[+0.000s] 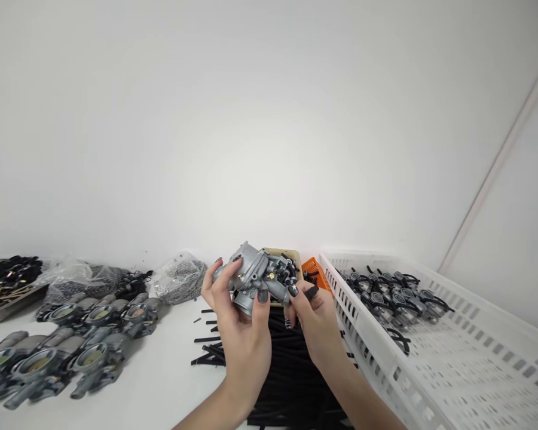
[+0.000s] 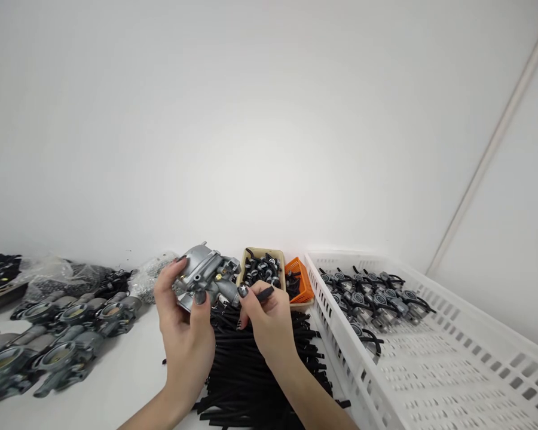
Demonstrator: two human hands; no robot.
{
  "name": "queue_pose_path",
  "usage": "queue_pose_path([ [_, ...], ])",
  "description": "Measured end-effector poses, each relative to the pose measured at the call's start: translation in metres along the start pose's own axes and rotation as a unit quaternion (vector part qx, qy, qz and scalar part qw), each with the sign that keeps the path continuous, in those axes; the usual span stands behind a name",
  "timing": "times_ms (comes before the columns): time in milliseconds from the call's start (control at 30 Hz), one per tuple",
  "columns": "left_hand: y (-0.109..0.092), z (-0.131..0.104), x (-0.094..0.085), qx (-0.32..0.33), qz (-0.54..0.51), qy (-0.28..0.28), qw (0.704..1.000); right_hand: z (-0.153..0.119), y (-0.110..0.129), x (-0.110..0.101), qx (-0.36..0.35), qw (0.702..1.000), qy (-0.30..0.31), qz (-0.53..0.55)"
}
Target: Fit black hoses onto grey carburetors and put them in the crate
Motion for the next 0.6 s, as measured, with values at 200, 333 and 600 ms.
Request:
queue_pose_path([
  [200, -0.002, 0.001, -0.001, 0.049, 0.023, -0.04, 0.998, -0.008, -0.001, 0.001, -0.117, 0.985, -0.127, -0.018],
  [333, 0.006, 0.003, -0.002, -0.003, -0.005, -0.024, 1.0, -0.009, 0.013, -0.001, -0.333, 0.925, -0.053, -0.175],
  [600, 0.015, 0.005, -0.002, -0.011, -0.03, -0.003, 0.999, -0.001, 0.021, -0.005, -0.471, 0.843, 0.012, -0.261],
])
Point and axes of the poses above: each hand's wrist, its own z-axis towards the middle knuckle, its own x-axis out of the palm, y = z × x, the point moved 3 cm from there along z, towards the middle knuckle, and after that the axes turned 15 degrees about -x, right-handed, at the moved point
